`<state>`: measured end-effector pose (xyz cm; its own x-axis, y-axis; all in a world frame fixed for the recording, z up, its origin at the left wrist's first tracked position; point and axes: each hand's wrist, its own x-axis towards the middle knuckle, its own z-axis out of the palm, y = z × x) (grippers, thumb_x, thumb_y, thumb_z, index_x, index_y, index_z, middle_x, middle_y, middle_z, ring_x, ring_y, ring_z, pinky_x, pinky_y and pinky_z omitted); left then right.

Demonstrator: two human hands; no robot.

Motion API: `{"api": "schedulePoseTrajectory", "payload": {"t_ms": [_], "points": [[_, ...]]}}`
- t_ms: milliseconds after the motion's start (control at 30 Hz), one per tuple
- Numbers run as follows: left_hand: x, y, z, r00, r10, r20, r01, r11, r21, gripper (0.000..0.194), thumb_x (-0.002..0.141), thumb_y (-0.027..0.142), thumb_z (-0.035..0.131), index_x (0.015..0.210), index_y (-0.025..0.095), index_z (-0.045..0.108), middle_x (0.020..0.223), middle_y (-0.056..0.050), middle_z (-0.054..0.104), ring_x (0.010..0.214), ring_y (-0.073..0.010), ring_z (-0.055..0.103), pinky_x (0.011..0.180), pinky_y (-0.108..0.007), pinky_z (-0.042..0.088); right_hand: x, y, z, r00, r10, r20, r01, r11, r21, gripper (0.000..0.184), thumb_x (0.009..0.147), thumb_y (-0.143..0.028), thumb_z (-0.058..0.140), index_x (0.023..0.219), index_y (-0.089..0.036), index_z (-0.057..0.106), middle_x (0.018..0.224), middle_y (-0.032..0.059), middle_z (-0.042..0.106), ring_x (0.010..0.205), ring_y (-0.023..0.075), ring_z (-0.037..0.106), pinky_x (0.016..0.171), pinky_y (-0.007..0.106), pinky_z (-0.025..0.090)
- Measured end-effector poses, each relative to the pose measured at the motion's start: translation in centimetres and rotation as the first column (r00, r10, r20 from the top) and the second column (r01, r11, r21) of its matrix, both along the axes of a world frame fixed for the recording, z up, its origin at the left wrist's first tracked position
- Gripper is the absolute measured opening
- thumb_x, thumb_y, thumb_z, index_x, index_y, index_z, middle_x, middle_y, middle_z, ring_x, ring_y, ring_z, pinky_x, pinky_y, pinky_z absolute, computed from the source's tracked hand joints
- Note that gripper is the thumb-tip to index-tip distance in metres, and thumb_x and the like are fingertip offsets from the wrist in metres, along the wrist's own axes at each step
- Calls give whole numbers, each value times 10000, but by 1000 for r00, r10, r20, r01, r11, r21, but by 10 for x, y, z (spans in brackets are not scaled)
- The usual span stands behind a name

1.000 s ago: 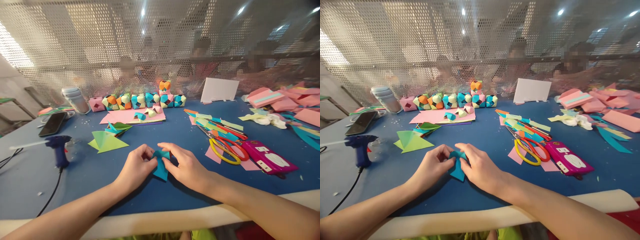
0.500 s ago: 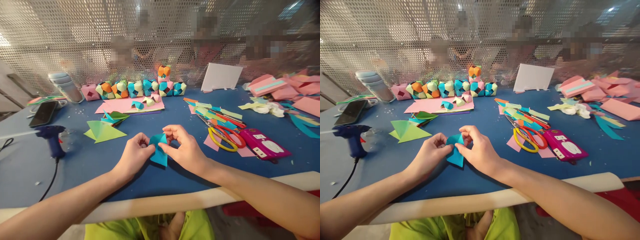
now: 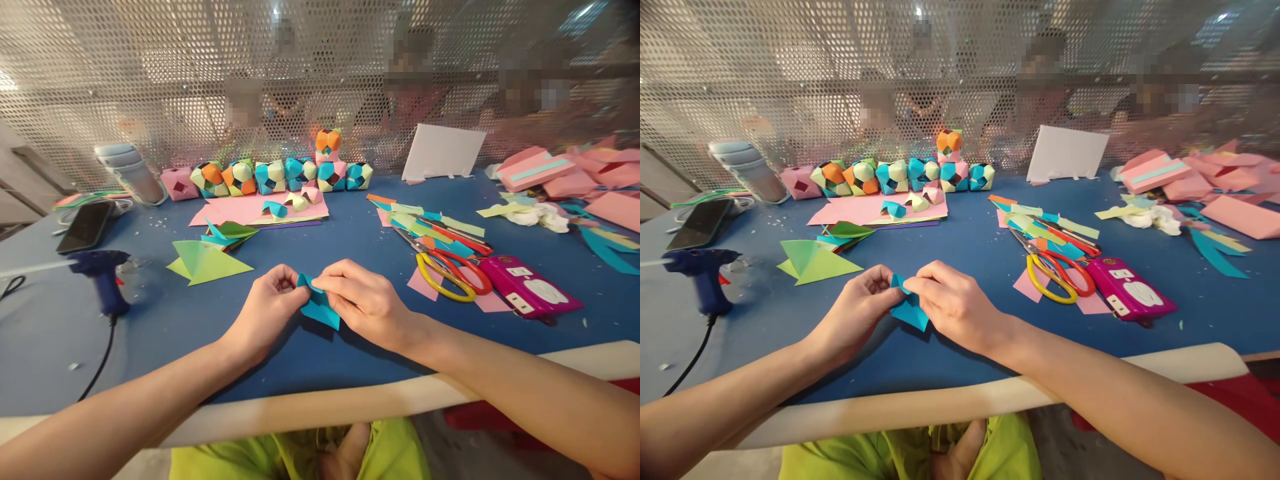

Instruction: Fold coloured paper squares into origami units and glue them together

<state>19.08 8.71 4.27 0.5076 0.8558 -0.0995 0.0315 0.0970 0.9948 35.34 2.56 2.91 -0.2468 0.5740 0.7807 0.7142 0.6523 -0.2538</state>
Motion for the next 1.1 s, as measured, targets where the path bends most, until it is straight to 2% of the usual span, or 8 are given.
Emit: {"api": "schedulePoseTrajectory", "payload": {"t_ms": [133,333,467,533,633,800,967,1100], "points": [[0,0,0,1000,-22,1,22,1000,22,120,669,173,636,710,163,524,623,60,494,604,-72,421,551,-188,344,2,-1,0,999,30,38,-29,999,-14,261,888,-31,444,1039,-177,599,861,65,617,758,121,595,653,223,512],[0,-2,2,1000,-20,-22,21,999,50,85,657,171,633,710,156,567,662,41,538,642,-83,454,587,-192,370,3,-2,2,996,34,78,-29,998,-59,241,884,-48,428,974,-164,618,854,73,628,738,126,589,654,238,513],[-2,-2,4,999,-15,-51,17,999,51,106,655,202,640,695,166,549,616,49,524,596,-85,441,544,-194,356,0,-4,6,998,53,18,-52,996,-66,210,861,-79,464,993,-150,611,885,92,642,779,150,606,689,277,523],[-3,-2,4,996,0,-92,10,994,106,118,659,218,645,681,172,539,590,57,500,567,-82,414,523,-194,336,-2,-4,9,997,44,-61,-50,994,-96,185,851,-151,514,1017,-150,596,934,103,647,848,178,614,746,319,530],[-3,-2,3,984,10,-178,36,967,254,89,660,206,621,654,175,538,573,62,468,554,-82,375,512,-199,309,-7,-4,11,991,-46,-129,28,990,-135,191,850,-259,576,1020,-173,586,967,93,651,892,199,605,785,350,518],[-1,-6,2,966,19,-258,90,912,401,51,657,169,559,616,178,530,561,58,447,563,-94,376,522,-203,310,-9,-2,10,989,-146,1,145,983,-114,63,880,-225,582,909,-188,626,852,58,674,785,184,573,718,335,443],[-2,-7,7,957,-34,-289,149,910,386,45,695,209,588,690,172,613,590,46,497,576,-103,412,536,-205,331,-4,-1,12,994,-104,24,106,990,-97,109,903,-161,556,816,-178,620,761,31,663,728,155,561,710,315,394],[-5,-4,14,947,-140,-289,234,916,325,213,784,352,592,798,172,704,691,4,623,642,-133,497,581,-218,382,0,-1,14,995,-85,-43,79,989,-121,108,893,-154,574,802,-172,628,765,33,672,733,148,572,729,306,414]]}}
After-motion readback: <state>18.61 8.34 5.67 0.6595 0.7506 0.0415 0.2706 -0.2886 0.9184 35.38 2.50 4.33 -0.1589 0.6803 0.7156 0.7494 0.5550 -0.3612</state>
